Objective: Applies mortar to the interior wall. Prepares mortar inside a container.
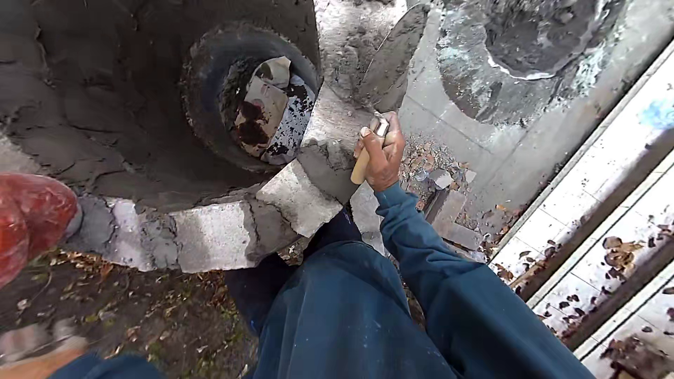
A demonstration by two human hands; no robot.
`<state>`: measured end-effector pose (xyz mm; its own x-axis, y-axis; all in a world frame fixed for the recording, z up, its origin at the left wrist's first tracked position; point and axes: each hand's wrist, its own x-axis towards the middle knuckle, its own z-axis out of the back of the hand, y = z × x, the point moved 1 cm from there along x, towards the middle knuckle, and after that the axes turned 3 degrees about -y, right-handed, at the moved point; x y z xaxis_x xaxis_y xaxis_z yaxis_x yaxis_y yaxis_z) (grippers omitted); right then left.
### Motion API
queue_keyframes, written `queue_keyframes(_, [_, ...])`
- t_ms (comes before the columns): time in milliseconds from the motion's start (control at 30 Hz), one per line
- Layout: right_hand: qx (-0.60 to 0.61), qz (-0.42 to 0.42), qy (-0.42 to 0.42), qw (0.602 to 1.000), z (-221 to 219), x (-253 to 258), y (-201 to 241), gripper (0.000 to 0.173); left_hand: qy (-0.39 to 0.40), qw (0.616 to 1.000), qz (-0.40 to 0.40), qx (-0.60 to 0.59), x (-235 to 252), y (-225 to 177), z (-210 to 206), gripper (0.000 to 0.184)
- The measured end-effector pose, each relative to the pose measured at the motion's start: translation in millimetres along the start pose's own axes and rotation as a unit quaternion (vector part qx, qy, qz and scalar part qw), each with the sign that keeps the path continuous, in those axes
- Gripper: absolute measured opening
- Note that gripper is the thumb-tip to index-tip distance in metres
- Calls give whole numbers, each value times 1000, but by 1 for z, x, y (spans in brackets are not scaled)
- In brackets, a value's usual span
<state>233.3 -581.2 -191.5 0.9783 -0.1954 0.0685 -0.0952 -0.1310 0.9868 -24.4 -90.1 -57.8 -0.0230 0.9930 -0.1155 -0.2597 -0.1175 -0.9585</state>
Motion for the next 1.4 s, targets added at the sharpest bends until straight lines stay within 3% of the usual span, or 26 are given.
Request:
queue_keyframes(167, [-8, -1, -12, 1000, -1, 0, 0, 7, 38, 985, 94, 140, -74, 89, -23, 53])
queue_keyframes(367, [-2, -5, -42, 999, 1, 1, 1, 7, 60, 982, 3, 182, -78, 112, -67, 55])
queue_keyframes(633, [0, -49, -83, 995, -8, -6, 11, 10, 40, 982, -38, 178, -63, 115, -79, 61])
queue_keyframes(833, [-6, -57, -79, 995, -1, -10, 5, 17, 16, 954, -60, 293, -57, 120, -83, 75])
queue_keyframes(1033, [13, -16, -96, 995, -3, -2, -1, 7, 14, 949, -58, 311, -56, 122, -85, 76])
queue_keyframes(1400, [2, -38, -116, 993, 0, 2, -3, 7, 18, 942, -63, 328, -56, 120, -89, 78])
